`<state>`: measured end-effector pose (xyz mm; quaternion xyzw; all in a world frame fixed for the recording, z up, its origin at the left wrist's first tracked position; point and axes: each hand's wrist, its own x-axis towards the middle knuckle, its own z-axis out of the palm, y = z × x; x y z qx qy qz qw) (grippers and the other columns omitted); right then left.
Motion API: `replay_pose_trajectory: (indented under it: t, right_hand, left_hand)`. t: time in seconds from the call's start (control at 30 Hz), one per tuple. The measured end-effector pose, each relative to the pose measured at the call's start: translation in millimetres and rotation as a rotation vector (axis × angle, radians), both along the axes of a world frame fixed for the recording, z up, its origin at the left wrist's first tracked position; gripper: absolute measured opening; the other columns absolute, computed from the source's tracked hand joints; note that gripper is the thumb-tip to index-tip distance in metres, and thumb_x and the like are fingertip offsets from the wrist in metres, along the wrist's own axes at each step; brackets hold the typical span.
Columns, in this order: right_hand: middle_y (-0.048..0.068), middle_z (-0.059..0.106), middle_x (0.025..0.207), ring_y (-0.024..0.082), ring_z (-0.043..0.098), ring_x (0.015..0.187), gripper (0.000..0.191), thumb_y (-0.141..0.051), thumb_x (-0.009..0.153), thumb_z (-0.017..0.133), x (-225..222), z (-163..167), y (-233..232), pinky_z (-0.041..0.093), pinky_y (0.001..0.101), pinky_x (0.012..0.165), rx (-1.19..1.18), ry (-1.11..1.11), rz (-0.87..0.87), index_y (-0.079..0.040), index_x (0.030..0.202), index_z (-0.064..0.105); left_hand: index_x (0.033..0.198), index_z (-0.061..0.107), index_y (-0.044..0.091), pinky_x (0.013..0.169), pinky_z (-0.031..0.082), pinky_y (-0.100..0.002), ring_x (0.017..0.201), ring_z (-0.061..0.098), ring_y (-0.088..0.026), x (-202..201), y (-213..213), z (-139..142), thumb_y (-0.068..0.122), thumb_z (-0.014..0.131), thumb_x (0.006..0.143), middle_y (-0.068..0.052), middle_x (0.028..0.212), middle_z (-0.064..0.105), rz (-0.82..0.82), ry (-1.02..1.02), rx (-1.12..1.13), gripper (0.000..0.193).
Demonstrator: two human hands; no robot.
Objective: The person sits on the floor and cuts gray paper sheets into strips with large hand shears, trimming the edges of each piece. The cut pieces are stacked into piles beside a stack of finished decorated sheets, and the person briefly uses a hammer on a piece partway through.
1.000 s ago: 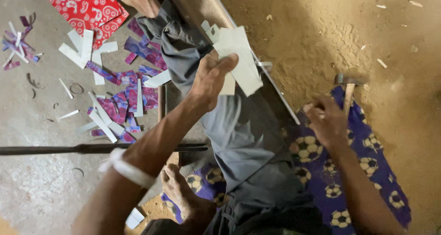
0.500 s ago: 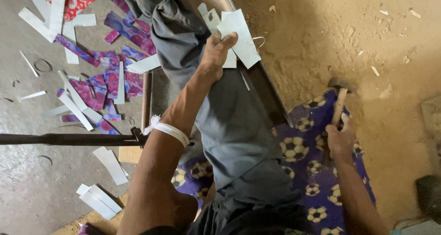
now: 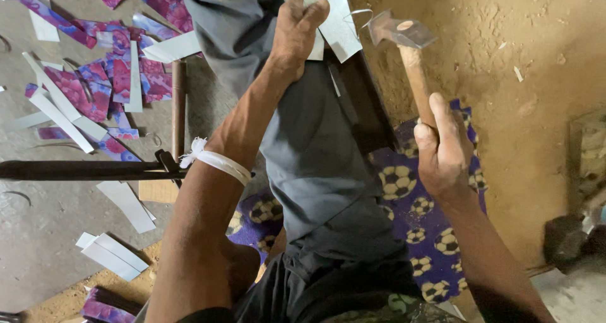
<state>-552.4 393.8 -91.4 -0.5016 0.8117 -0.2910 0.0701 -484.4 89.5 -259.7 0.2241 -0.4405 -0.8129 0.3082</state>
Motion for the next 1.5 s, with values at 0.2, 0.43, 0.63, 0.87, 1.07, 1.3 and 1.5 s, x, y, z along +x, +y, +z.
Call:
replay_pose_trajectory:
  t: [0.2,0.43,0.63,0.87,1.07,1.3,1.5]
  right_hand:
    - [0.027,0.064,0.128,0.039,0.065,0.112,0.040,-0.010,0.113,0.056,-5,-5,-20,0.053,0.0448,0.097,0.036,-0.002,0.039,0.008,0.149,0.053]
    - [0.027,0.064,0.121,0.040,0.066,0.105,0.039,-0.008,0.110,0.059,-2,0,-21,0.054,0.0449,0.089,0.080,0.024,0.030,0.006,0.147,0.056]
    - [0.024,0.064,0.113,0.038,0.065,0.099,0.038,-0.006,0.111,0.060,4,1,-27,0.054,0.0441,0.088,0.002,0.051,-0.016,0.001,0.148,0.054]
    - [0.025,0.064,0.118,0.040,0.065,0.101,0.038,-0.006,0.109,0.060,3,8,-34,0.054,0.0445,0.087,0.056,0.010,0.025,0.000,0.146,0.057]
    - [0.025,0.065,0.120,0.040,0.065,0.104,0.038,-0.005,0.108,0.060,4,5,-34,0.053,0.0466,0.089,0.103,0.018,0.019,0.003,0.145,0.058]
    - [0.022,0.065,0.125,0.036,0.065,0.110,0.039,-0.009,0.111,0.059,1,-13,-15,0.054,0.0431,0.095,0.073,0.009,0.005,0.001,0.149,0.056]
    - [0.022,0.064,0.133,0.030,0.061,0.111,0.047,-0.020,0.112,0.058,-9,-51,34,0.050,0.0383,0.093,0.059,-0.293,-0.244,0.003,0.152,0.050]
  left_hand:
    - [0.126,0.059,-0.008,0.096,0.052,-0.036,0.105,0.063,-0.018,0,1,2,0.016,0.065,0.101,-0.009,0.112,0.069,-0.008,0.015,0.022,0.036]
    - [0.125,0.057,-0.011,0.100,0.051,-0.034,0.107,0.060,-0.015,2,2,0,0.021,0.067,0.101,-0.009,0.113,0.068,0.026,-0.116,-0.062,0.041]
    - [0.124,0.058,-0.009,0.092,0.053,-0.036,0.100,0.062,-0.016,1,4,-6,0.019,0.067,0.100,-0.008,0.107,0.069,0.017,-0.094,-0.035,0.038]
    - [0.131,0.054,-0.011,0.099,0.052,-0.032,0.111,0.060,-0.015,1,3,-11,0.023,0.067,0.102,-0.008,0.119,0.066,0.030,-0.029,-0.129,0.047]
    - [0.128,0.056,-0.011,0.097,0.053,-0.035,0.107,0.062,-0.017,1,4,-7,0.022,0.069,0.101,-0.011,0.115,0.069,0.030,-0.112,-0.036,0.045]
    - [0.123,0.061,-0.009,0.091,0.054,-0.033,0.099,0.063,-0.016,3,5,11,0.020,0.066,0.099,-0.006,0.107,0.070,0.013,0.024,-0.018,0.037]
    - [0.117,0.065,-0.004,0.083,0.055,-0.031,0.093,0.063,-0.015,31,14,69,0.029,0.066,0.107,-0.005,0.099,0.070,0.031,-0.181,-0.287,0.034]
